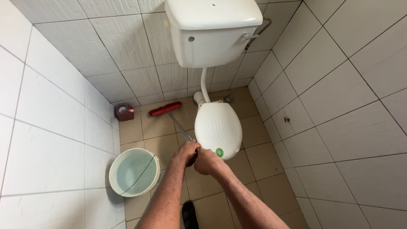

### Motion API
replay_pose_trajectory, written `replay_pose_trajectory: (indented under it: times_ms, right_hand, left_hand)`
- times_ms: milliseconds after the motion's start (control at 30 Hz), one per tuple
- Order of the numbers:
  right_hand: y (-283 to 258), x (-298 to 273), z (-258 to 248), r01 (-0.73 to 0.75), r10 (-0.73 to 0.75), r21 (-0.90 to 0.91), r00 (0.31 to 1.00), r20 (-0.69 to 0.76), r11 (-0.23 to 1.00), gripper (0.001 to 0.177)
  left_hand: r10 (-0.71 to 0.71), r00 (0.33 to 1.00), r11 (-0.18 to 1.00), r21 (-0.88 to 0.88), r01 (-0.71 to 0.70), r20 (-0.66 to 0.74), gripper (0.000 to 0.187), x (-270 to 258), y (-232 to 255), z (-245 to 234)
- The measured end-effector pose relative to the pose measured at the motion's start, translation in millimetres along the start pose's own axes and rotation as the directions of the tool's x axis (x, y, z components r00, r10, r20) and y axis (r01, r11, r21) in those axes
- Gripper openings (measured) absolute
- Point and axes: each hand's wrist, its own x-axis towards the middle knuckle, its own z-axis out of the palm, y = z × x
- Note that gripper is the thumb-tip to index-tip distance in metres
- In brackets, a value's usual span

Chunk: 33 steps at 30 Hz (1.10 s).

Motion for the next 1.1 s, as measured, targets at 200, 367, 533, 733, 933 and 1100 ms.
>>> replay_pose_trajectory:
  times_ms: [200, 367, 533, 733, 933, 1100]
  right_hand:
    - [5.9, -53.2, -7.5, -0.046, 0.064, -0.11, 0.984, 0.164, 0.993, 0.03]
    - [9.8, -134.8, -24.7, -0.019, 0.04, -0.117, 0.982, 0.186, 0.993, 0.029]
    - [68.3, -139.6, 11.5, 0.244, -0.256, -0.263, 0.967, -0.012, 0.933, 0.032]
    - [46.8, -190.3, -25.3, 0.22, -0.208, -0.271, 0.975, 0.075, 0.937, 0.028]
    - [10.7, -198.9, -59.3, 0.116, -0.113, -0.149, 0.993, 0.026, 0.982, 0.026]
    - [-4.6, -131.6, -36.7, 0.203, -0.212, -0.145, 0.976, -0.053, 0.968, 0.046]
  left_hand:
    - [0.305, 0.948, 0.688, 0.669, -0.282, 0.086, 0.031, -59.6, 8.3, 20.9]
    - [0.279, 0.956, 0.719, 0.639, -0.272, 0.092, 0.008, -91.0, -11.2, 57.9]
    - [0.488, 0.865, 0.614, 0.658, -0.436, 0.118, 0.01, -52.5, -71.9, 88.3]
    - [0.609, 0.792, 0.549, 0.699, -0.458, 0.04, 0.007, -132.8, -21.7, 84.4]
    - [0.56, 0.828, 0.667, 0.604, -0.437, -0.018, 0.009, -131.4, 13.2, 46.8]
    - [0.578, 0.809, 0.613, 0.712, -0.343, -0.108, 0.027, -107.9, 37.0, 15.4]
